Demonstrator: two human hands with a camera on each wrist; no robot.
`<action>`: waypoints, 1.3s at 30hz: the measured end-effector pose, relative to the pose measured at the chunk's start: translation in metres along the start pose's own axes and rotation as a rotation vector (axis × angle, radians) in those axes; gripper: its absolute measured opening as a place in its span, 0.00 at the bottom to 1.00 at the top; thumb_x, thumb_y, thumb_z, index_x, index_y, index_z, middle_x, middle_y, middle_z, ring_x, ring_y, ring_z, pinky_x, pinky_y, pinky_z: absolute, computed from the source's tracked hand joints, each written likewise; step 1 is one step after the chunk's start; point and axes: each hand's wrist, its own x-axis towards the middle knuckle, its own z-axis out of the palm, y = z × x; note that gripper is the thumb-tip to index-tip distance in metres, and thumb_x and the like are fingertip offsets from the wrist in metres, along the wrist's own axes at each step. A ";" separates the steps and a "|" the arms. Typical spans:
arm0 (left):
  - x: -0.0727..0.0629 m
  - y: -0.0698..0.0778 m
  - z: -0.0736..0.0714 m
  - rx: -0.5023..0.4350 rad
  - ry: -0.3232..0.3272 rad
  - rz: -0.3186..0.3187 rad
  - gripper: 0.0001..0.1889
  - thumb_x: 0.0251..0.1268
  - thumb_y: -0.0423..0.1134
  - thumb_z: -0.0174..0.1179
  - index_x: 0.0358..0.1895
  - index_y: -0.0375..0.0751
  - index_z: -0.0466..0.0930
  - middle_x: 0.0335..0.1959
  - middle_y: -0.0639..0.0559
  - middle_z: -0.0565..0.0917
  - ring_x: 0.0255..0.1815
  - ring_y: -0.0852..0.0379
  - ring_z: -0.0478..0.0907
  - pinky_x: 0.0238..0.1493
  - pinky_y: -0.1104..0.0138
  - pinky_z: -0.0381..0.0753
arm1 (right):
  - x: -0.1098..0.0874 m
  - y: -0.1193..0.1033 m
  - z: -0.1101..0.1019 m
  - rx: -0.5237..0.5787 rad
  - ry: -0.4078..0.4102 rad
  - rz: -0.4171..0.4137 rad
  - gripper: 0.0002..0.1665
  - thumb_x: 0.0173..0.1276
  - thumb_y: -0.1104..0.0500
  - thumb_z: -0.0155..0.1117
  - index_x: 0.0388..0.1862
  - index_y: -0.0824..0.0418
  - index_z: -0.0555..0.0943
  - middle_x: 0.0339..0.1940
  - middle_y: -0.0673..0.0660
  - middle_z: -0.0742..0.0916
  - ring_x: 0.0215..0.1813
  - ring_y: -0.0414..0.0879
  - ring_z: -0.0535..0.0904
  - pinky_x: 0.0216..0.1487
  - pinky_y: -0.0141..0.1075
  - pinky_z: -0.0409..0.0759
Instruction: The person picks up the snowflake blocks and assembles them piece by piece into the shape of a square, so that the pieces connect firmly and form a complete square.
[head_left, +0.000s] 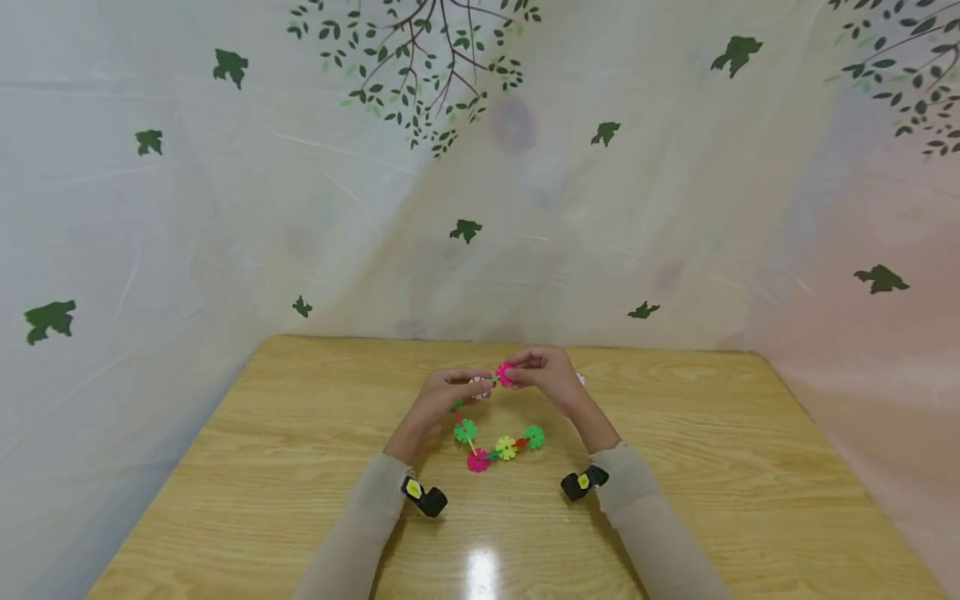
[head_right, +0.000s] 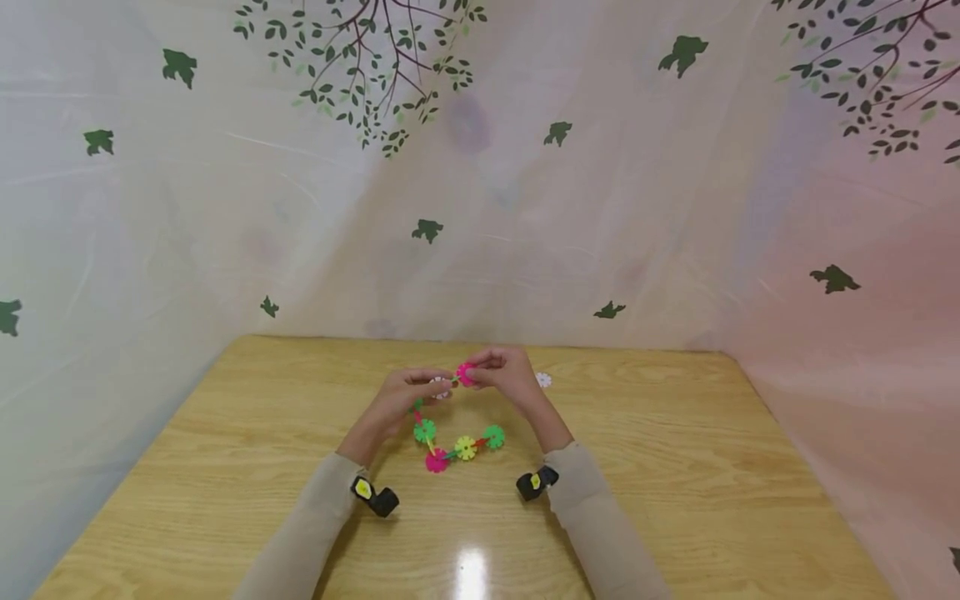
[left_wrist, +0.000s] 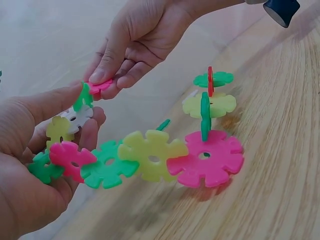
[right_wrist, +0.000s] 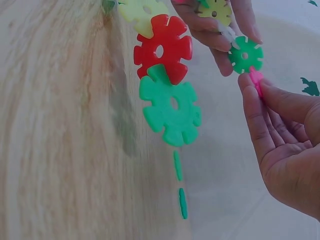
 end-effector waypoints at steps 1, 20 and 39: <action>0.000 0.000 0.000 0.000 -0.001 0.006 0.15 0.69 0.37 0.66 0.54 0.32 0.86 0.44 0.48 0.91 0.42 0.60 0.87 0.58 0.53 0.85 | 0.000 0.000 0.000 -0.001 0.005 0.000 0.14 0.66 0.73 0.68 0.47 0.82 0.81 0.33 0.55 0.91 0.32 0.40 0.88 0.42 0.44 0.90; 0.003 -0.001 0.002 -0.006 0.040 0.004 0.13 0.65 0.35 0.69 0.50 0.31 0.87 0.38 0.46 0.92 0.38 0.60 0.88 0.53 0.54 0.88 | 0.000 0.001 0.003 -0.005 0.029 -0.013 0.13 0.66 0.73 0.69 0.46 0.82 0.82 0.34 0.59 0.91 0.30 0.39 0.87 0.36 0.35 0.89; 0.001 0.005 0.007 -0.059 0.075 0.013 0.14 0.64 0.31 0.70 0.50 0.27 0.86 0.40 0.47 0.91 0.36 0.60 0.88 0.52 0.55 0.88 | -0.001 -0.001 0.004 0.051 0.075 -0.009 0.14 0.64 0.74 0.69 0.45 0.84 0.81 0.32 0.57 0.91 0.28 0.40 0.88 0.35 0.35 0.89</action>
